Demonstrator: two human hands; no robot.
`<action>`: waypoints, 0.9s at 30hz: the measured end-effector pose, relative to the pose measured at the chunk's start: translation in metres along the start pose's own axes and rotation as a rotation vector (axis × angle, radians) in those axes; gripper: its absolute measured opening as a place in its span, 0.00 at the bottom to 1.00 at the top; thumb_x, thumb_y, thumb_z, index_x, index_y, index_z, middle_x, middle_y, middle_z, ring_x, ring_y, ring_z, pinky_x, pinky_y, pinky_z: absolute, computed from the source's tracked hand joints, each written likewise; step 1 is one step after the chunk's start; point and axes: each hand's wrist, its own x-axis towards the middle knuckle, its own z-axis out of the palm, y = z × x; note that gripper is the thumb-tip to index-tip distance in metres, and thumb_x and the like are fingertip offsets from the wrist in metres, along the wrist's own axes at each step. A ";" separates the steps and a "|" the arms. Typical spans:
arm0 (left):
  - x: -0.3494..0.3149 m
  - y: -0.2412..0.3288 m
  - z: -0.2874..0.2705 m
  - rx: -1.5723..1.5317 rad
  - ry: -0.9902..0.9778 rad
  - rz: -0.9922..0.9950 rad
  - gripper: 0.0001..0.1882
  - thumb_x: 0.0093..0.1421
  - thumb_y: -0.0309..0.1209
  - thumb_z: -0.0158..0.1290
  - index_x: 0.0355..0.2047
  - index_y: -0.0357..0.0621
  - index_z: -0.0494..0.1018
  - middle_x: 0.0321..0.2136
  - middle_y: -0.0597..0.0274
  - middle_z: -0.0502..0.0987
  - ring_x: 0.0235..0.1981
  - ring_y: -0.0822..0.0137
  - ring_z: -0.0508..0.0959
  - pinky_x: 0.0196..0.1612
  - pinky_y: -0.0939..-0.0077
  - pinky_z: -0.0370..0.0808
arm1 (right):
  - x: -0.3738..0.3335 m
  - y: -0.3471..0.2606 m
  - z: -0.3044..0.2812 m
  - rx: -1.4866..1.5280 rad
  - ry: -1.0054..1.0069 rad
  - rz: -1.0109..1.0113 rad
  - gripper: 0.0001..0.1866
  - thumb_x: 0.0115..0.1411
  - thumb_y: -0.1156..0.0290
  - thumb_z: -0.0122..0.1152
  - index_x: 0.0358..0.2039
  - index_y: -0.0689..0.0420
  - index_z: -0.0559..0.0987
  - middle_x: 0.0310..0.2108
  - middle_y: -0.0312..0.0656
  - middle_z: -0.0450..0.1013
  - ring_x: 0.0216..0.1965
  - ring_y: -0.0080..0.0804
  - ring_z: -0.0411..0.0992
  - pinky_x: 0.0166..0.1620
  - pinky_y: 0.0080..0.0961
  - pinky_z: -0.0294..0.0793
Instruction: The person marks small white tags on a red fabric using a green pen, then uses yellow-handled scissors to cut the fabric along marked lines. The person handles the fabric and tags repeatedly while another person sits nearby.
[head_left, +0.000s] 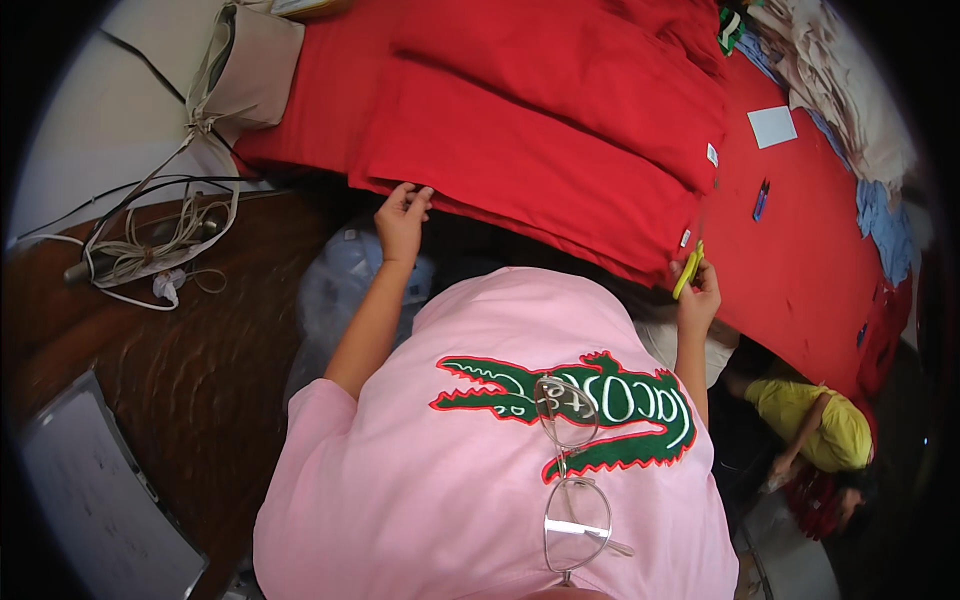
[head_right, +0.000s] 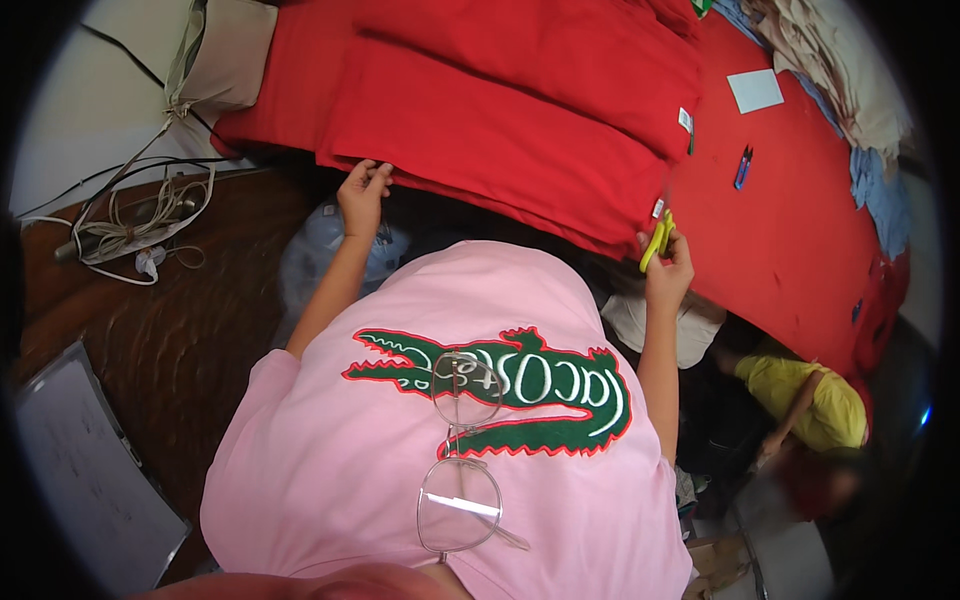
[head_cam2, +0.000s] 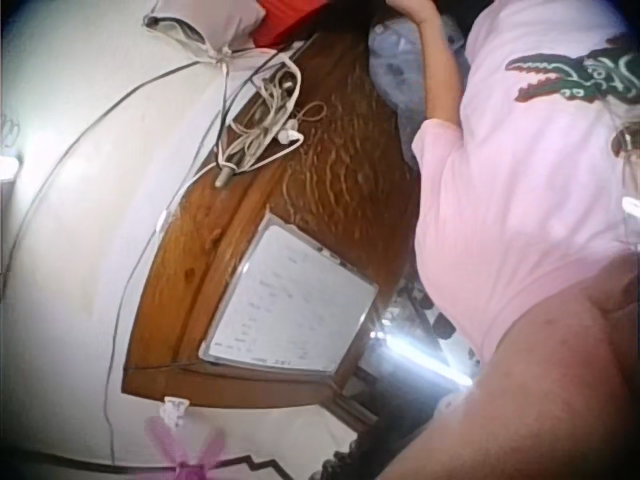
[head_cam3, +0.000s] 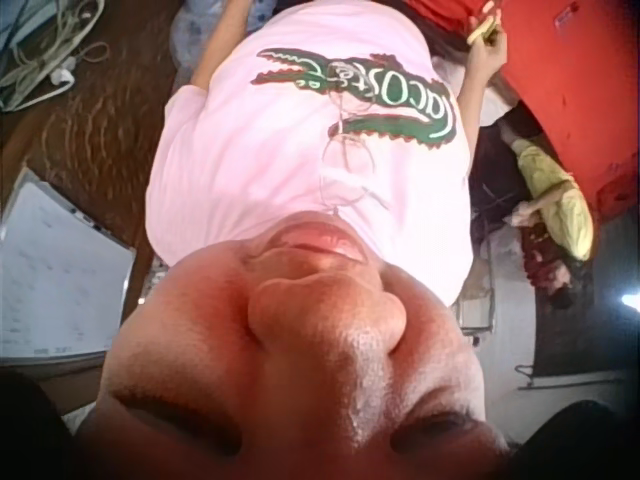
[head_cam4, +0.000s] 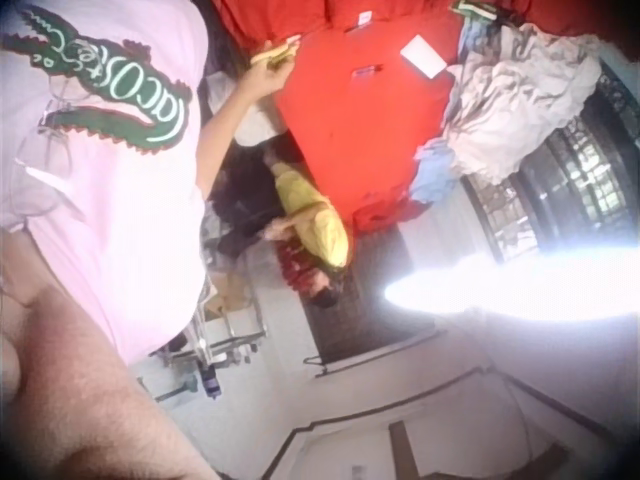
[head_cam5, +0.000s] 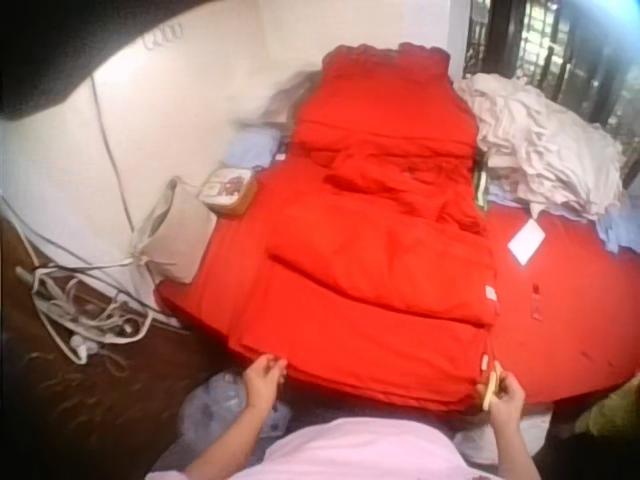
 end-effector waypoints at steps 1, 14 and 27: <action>-0.005 0.000 0.008 -0.088 -0.010 -0.013 0.06 0.67 0.27 0.64 0.38 0.36 0.80 0.28 0.66 0.81 0.28 0.79 0.79 0.33 0.82 0.77 | 0.005 -0.010 0.000 0.054 0.015 0.048 0.18 0.61 0.72 0.77 0.49 0.64 0.82 0.37 0.33 0.80 0.39 0.16 0.74 0.43 0.16 0.72; -0.096 0.051 0.119 -0.651 -0.066 -0.385 0.10 0.68 0.22 0.60 0.48 0.40 0.73 0.43 0.56 0.81 0.47 0.64 0.84 0.58 0.68 0.80 | 0.039 -0.097 0.061 -0.017 -0.628 0.123 0.29 0.58 0.61 0.81 0.52 0.70 0.84 0.29 0.31 0.76 0.29 0.15 0.67 0.34 0.19 0.67; -0.117 0.035 0.203 -0.477 0.069 0.057 0.30 0.61 0.13 0.63 0.62 0.36 0.68 0.44 0.62 0.75 0.35 0.81 0.73 0.39 0.84 0.76 | 0.070 -0.100 0.037 -0.510 -0.757 -0.439 0.18 0.56 0.57 0.72 0.40 0.58 0.84 0.27 0.44 0.78 0.30 0.43 0.76 0.38 0.39 0.73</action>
